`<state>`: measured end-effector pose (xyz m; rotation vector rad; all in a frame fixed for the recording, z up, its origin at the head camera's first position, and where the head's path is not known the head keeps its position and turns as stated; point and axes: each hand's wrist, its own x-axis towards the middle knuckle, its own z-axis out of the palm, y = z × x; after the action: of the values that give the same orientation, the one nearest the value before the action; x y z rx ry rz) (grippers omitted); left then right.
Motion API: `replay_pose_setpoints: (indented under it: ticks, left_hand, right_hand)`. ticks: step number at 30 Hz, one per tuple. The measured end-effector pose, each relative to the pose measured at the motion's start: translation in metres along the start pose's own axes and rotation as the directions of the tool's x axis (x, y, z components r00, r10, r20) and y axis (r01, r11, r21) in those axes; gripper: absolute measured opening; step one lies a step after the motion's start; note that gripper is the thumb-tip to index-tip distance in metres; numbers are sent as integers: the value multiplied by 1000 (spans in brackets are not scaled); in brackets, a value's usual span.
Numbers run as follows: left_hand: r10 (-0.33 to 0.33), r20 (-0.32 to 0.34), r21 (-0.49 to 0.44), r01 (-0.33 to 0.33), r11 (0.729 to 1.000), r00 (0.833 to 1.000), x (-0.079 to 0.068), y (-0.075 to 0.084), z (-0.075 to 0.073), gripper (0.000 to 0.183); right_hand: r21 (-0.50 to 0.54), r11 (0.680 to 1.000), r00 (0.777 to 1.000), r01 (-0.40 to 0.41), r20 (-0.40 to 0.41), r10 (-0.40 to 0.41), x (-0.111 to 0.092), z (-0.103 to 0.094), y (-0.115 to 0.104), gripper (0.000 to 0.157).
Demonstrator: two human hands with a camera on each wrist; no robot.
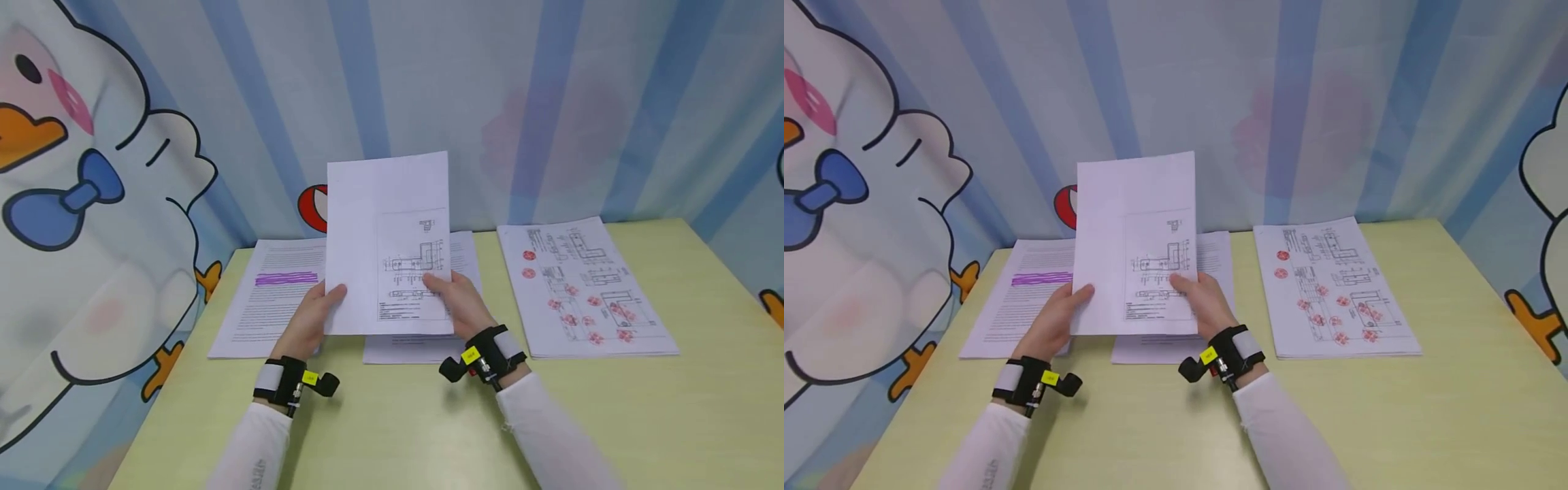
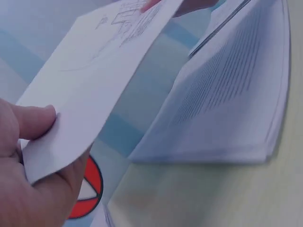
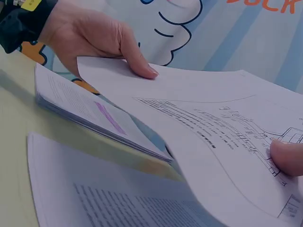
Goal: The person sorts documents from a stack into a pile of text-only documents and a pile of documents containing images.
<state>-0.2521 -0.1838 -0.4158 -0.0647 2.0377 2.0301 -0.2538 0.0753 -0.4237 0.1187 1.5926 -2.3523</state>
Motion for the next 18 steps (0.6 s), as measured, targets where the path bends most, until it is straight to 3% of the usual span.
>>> replay_pose_setpoints:
  ticks: [4, 12, 18]
  left_hand:
    - [62, 83, -13, -61, 998, 995, -1, 5, 18, 41]
    - [94, 132, -20, -93, 996, 987, 8, 5, 60, 36]
    - [139, 195, -21, -138, 990, 971, 14, 2, 91, 38]
  right_hand:
    - [-109, 993, 998, 44, -36, -48, -7, -16, -11, 39]
    - [-255, 964, 995, 81, -27, -91, -25, -55, -31, 45]
    - [-388, 911, 984, 141, -46, -172, -37, -82, -43, 51]
